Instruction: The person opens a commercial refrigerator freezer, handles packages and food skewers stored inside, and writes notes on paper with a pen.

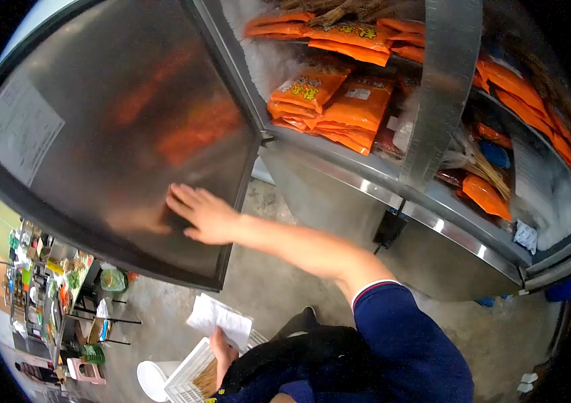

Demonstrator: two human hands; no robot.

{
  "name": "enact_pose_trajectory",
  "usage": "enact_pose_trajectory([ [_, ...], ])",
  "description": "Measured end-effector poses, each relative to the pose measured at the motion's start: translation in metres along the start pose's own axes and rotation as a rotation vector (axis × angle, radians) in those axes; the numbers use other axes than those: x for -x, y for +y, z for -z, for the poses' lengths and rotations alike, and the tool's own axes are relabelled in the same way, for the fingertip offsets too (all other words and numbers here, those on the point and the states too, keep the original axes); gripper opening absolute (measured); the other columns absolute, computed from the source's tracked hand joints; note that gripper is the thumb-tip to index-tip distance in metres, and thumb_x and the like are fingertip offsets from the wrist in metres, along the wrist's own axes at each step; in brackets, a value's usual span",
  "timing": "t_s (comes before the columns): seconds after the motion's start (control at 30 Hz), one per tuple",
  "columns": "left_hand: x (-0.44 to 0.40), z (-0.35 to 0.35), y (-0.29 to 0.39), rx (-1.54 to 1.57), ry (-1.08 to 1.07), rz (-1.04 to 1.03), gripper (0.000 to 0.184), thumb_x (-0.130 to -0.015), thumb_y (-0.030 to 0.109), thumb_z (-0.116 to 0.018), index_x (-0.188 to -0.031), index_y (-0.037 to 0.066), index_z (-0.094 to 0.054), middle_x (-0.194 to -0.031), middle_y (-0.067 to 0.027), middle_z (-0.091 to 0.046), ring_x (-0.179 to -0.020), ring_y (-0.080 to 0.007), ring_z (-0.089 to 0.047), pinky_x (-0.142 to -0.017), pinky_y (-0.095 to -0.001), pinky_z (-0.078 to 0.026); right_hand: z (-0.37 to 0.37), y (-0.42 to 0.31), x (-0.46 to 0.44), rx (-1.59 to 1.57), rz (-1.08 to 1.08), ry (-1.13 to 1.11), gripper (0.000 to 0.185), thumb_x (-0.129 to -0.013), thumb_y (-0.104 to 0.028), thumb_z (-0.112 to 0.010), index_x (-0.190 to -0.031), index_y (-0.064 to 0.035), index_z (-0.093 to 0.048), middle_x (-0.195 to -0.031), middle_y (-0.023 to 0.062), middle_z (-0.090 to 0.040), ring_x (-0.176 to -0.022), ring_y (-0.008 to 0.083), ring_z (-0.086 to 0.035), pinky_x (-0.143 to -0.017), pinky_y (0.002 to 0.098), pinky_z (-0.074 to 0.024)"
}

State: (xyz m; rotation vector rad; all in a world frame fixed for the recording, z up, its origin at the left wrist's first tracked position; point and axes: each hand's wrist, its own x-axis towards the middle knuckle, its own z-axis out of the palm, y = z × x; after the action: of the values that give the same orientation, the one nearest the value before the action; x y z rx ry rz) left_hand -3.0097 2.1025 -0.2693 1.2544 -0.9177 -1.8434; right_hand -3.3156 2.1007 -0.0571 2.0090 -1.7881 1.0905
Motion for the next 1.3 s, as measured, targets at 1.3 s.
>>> enact_pose_trajectory([
  [1.3, -0.133, 0.007, 0.031, 0.016, 0.267, 0.048, 0.032, -0.088, 0.016, -0.049, -0.114, -0.003, -0.049, -0.105, -0.0126, -0.058, -0.092, -0.0245, -0.057, -0.081, -0.0374, -0.046, -0.053, 0.256, -0.204, 1.011, -0.269, -0.253, 0.047, -0.08, -0.014, -0.051, -0.126, -0.0067, -0.045, -0.14, 0.0121, -0.031, -0.134, 0.0236, -0.021, -0.109, 0.0429, -0.0164],
])
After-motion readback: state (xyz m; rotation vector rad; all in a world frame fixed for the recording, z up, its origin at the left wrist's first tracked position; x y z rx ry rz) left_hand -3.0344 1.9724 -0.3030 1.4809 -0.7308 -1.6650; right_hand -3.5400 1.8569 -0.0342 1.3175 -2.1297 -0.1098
